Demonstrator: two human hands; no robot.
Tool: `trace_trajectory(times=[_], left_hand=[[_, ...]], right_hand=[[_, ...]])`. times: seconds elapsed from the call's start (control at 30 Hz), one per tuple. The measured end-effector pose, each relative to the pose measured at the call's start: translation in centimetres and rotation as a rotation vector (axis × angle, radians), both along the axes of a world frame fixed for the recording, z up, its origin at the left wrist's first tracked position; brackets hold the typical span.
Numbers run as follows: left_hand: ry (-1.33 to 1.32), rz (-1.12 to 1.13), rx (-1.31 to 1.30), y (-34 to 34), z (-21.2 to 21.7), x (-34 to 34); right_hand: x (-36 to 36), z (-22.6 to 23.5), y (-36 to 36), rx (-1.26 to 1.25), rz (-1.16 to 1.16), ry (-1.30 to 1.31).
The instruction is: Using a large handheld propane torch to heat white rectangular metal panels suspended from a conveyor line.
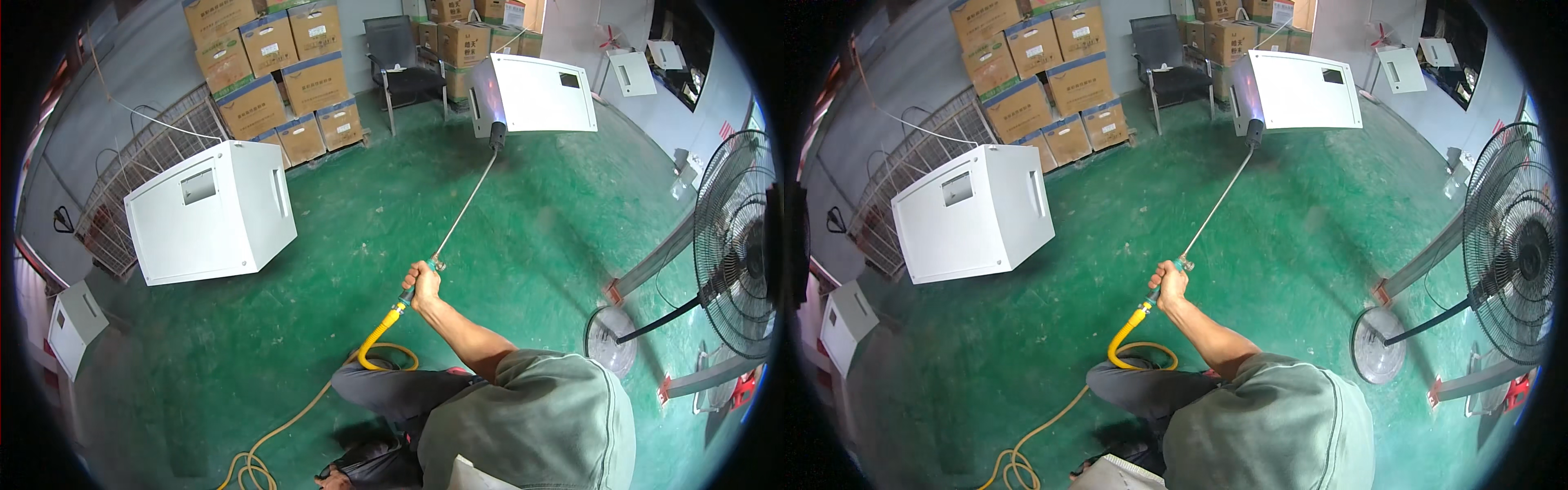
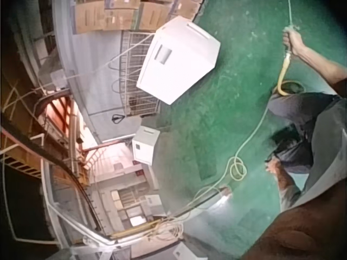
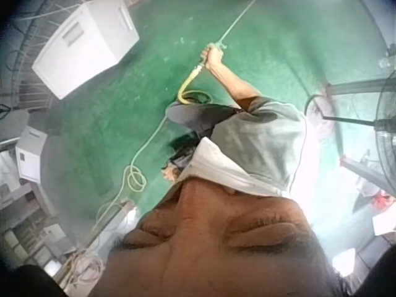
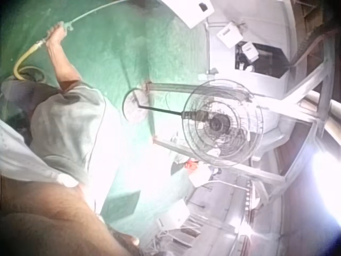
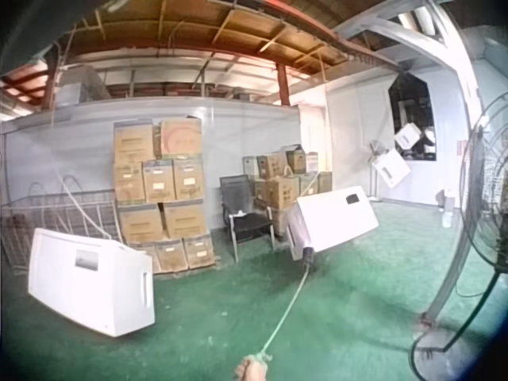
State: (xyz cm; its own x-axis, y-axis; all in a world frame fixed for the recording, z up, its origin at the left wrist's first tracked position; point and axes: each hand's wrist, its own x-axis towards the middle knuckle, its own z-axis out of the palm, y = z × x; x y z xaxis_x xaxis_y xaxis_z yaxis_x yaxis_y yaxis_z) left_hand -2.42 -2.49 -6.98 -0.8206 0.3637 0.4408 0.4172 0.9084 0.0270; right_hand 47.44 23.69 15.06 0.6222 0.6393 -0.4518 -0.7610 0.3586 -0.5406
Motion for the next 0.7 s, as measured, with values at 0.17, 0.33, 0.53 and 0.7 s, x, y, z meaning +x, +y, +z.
trace_trajectory(times=[0.17, 0.33, 0.53, 0.7], left_hand=[[0.002, 0.003, -0.009, 0.1, -0.2, 0.3], [0.018, 0.014, -0.019, -0.4, -0.6, -0.5], [0.035, 0.019, -0.026, 0.0, -1.3, -2.8], [0.028, 0.008, -0.041, 0.3, -0.5, 0.1]], right_hand=[[0.2, 0.1, 1.1, 0.021, 0.023, 0.043], [0.6, -0.3, 1.7, 0.018, 0.049, 0.053], [4.2, 0.2, 4.6, 0.051, 0.069, 0.066], [9.3, 0.7, 5.8, 0.052, 0.091, 0.055]])
